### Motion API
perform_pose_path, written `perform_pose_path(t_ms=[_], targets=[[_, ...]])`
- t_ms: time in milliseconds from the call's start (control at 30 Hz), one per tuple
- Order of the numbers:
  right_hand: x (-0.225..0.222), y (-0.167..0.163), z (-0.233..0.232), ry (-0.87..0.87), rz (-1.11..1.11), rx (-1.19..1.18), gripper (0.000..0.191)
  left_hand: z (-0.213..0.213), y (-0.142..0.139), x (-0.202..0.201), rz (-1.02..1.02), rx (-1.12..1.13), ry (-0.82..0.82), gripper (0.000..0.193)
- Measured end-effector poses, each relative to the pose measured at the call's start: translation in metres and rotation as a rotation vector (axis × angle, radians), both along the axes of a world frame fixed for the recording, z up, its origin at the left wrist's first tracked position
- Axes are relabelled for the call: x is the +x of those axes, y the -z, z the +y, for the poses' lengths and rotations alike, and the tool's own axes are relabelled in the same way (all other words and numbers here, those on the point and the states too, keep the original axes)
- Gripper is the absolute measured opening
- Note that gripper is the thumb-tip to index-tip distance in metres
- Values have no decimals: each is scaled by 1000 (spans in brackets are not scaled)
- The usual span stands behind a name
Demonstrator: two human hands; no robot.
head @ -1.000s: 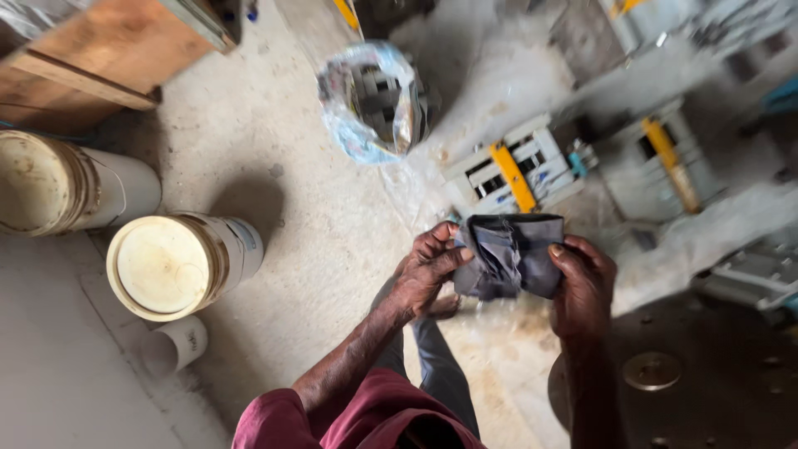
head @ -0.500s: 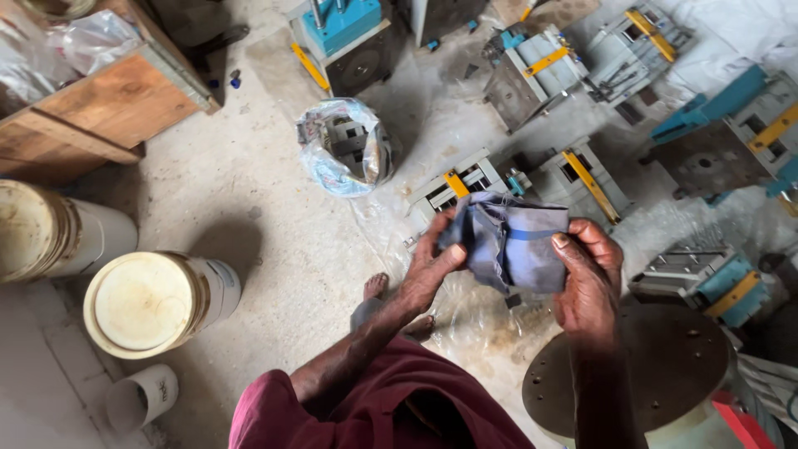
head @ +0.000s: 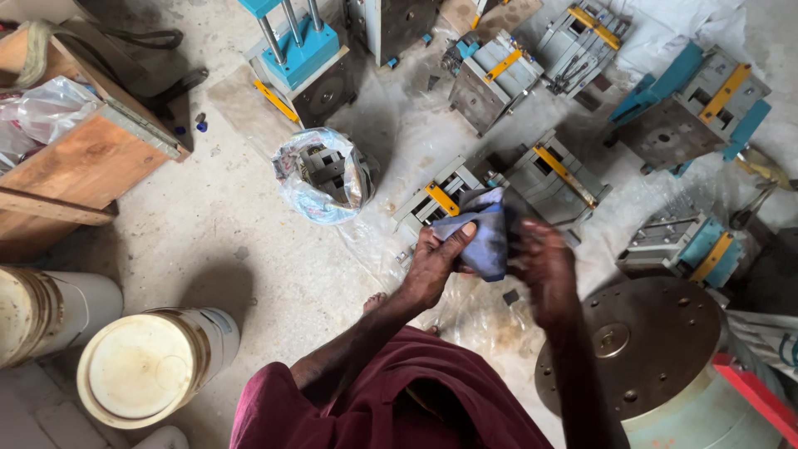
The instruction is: The person wipes a metal machine part with a cloth, then pours liquid from a bottle onto the part and continues wiping. The person handles the cloth and bottle while cleaning the machine surface.
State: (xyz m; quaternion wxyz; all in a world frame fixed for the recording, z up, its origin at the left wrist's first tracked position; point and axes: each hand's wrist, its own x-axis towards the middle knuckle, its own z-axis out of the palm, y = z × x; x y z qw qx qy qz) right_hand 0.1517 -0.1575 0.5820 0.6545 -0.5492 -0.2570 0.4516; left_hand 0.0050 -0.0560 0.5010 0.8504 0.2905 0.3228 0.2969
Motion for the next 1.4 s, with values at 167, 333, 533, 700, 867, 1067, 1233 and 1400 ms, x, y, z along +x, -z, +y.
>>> perform_pose_path(t_ms=[167, 333, 533, 700, 867, 1067, 1233, 1400], targets=[[-34, 18, 19, -86, 314, 64, 67, 18, -4, -34, -16, -56, 86, 62], [-42, 39, 37, -299, 196, 145, 78, 42, -27, -72, -269, -152, 172, 48], [-34, 68, 54, -408, 37, 302, 80, 68, -62, -108, -409, -293, 336, 46], [-17, 64, 59, -537, 260, 315, 58, 95, -74, -111, -364, -199, 328, 38], [-14, 33, 44, -469, 186, 255, 27, 125, -61, -110, -341, -73, 255, 46], [-13, -4, 35, -273, 120, 285, 24, 105, -39, -83, -207, -63, 69, 85], [-5, -23, 26, -190, 85, 254, 16, 35, -44, -84, -1, 360, -10, 105], [-7, -26, 15, -176, 82, 256, 13, 18, -67, -90, 275, 1095, 94, 101]])
